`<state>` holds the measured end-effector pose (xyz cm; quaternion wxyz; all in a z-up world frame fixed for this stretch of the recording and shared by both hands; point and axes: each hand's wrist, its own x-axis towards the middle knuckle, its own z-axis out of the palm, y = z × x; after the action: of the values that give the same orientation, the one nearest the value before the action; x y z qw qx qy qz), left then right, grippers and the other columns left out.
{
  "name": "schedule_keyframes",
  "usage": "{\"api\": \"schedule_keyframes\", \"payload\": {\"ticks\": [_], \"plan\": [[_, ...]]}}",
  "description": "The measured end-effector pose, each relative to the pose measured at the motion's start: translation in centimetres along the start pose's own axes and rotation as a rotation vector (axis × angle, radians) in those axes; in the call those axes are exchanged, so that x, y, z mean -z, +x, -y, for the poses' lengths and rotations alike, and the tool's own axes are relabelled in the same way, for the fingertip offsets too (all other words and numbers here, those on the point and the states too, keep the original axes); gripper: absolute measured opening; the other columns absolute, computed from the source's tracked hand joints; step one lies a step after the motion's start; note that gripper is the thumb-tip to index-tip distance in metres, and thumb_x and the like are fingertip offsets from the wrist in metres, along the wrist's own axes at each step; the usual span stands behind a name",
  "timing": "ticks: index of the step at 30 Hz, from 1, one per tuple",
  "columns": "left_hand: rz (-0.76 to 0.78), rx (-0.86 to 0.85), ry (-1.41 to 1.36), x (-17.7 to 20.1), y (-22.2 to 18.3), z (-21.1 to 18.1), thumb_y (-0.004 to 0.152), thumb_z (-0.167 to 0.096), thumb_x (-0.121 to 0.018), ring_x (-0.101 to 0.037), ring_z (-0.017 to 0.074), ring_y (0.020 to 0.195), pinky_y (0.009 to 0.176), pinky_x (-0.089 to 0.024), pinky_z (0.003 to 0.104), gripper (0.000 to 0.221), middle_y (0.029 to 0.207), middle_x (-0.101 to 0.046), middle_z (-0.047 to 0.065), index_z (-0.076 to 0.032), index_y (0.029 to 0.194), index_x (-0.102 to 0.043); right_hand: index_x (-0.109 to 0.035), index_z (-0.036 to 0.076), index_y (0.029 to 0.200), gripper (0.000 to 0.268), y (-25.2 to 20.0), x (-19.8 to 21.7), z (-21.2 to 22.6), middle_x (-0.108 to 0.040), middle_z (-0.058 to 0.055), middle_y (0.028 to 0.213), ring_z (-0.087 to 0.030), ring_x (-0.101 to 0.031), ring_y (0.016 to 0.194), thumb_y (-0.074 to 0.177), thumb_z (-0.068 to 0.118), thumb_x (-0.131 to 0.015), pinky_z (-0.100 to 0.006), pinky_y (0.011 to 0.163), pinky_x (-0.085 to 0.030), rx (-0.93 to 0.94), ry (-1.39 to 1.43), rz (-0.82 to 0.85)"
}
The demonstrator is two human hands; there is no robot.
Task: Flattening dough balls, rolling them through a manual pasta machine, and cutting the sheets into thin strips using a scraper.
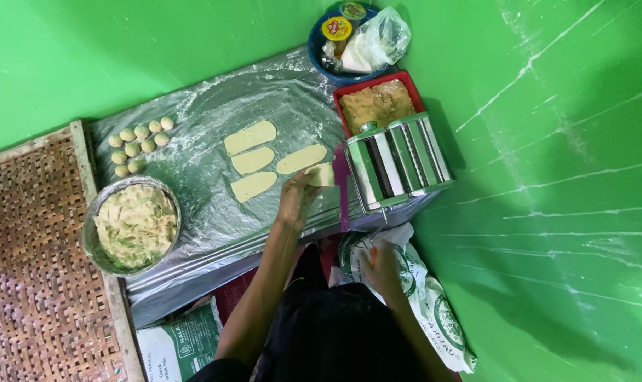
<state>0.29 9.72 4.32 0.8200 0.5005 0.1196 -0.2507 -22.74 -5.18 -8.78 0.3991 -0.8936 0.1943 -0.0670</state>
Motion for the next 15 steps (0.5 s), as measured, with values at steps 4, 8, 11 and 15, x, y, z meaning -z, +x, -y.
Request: {"api": "schedule_keyframes", "payload": {"ticks": [4,8,11,15], "plan": [[0.029,-0.024,-0.003,-1.3,-2.7,-1.8,0.093,-0.013,-0.069,-0.076,0.0205,0.090,0.090,-0.060,0.033,0.032,0.100,-0.077,0.014,-0.001,0.122,-0.072,-0.061,0.000,0.126,0.043,-0.8,5.8,6.9,-0.063,-0.020,0.108,-0.037,-0.067,0.100,0.096,0.031,-0.064,-0.048,0.086,-0.055,-0.003,-0.033,-0.227],[0.087,0.052,-0.044,-4.5,-7.8,-4.3,0.092,-0.016,-0.073,-0.076,0.0204,0.089,0.089,-0.063,0.038,0.032,0.100,-0.077,0.015,0.000,0.120,-0.073,-0.066,0.000,0.117,0.057,0.9,7.3,11.5,-0.066,-0.027,0.111,-0.037,-0.069,0.104,0.098,0.053,-0.056,-0.045,0.093,-0.053,-0.460,1.177,0.150],[0.143,0.113,-0.075,-6.0,-9.9,-4.9,0.093,-0.017,-0.072,-0.077,0.0198,0.086,0.084,-0.065,0.036,0.035,0.098,-0.077,0.015,0.002,0.122,-0.070,-0.061,-0.005,0.131,0.081,3.0,5.9,11.4,-0.062,-0.037,0.131,-0.045,-0.066,0.115,0.094,0.067,-0.053,-0.051,0.097,-0.054,-0.579,1.986,0.423],[0.200,0.142,-0.109,-5.9,-10.2,-4.2,0.094,-0.014,-0.069,-0.077,0.0204,0.087,0.078,-0.067,0.033,0.038,0.099,-0.077,0.016,0.004,0.127,-0.067,-0.060,-0.007,0.122,0.073,5.4,5.1,10.9,-0.067,-0.031,0.122,-0.044,-0.068,0.109,0.098,0.062,-0.055,-0.056,0.098,-0.054,-0.525,2.394,0.449]]}}
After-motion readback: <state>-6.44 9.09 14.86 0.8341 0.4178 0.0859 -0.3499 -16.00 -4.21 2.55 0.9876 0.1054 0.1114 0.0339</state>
